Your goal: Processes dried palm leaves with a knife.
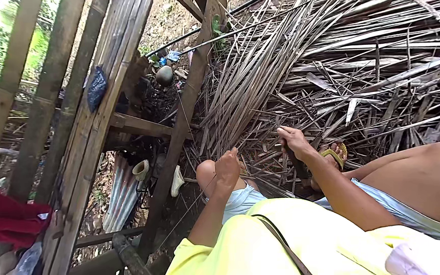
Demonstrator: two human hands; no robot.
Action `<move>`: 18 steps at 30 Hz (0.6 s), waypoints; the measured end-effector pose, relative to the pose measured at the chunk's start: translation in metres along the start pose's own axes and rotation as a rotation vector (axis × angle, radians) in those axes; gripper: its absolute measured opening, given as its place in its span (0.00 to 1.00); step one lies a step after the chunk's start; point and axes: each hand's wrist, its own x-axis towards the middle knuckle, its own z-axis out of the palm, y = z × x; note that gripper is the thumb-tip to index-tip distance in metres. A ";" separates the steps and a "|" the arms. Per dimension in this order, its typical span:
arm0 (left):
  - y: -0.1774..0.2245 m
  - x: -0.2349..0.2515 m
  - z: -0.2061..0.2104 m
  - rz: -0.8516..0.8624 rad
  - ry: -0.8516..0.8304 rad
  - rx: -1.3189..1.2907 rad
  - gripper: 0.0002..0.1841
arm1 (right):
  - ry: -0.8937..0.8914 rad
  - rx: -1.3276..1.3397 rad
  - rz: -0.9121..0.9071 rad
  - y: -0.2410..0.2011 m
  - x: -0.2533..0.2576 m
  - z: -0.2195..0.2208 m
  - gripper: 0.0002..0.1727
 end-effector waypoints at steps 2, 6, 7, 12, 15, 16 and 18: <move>-0.001 0.008 0.004 0.032 -0.059 -0.076 0.18 | -0.231 0.114 0.022 -0.009 -0.013 0.020 0.24; 0.001 0.013 0.006 0.107 -0.179 -0.309 0.24 | -0.420 0.261 0.067 -0.003 -0.015 0.037 0.22; -0.003 0.014 0.004 0.096 -0.221 -0.333 0.33 | -0.409 0.290 0.060 -0.003 -0.012 0.031 0.22; -0.040 0.006 -0.021 0.076 -0.354 -0.384 0.26 | -0.210 0.414 -0.038 -0.017 0.006 -0.009 0.22; -0.047 0.004 -0.028 0.064 -0.312 -0.443 0.15 | -0.131 0.381 -0.111 -0.028 -0.002 -0.010 0.21; -0.046 0.005 -0.027 0.051 -0.289 -0.457 0.15 | -0.164 0.325 -0.140 -0.028 -0.009 -0.003 0.20; -0.042 0.011 -0.019 0.031 -0.237 -0.506 0.15 | -0.272 0.161 -0.214 -0.016 -0.020 0.015 0.22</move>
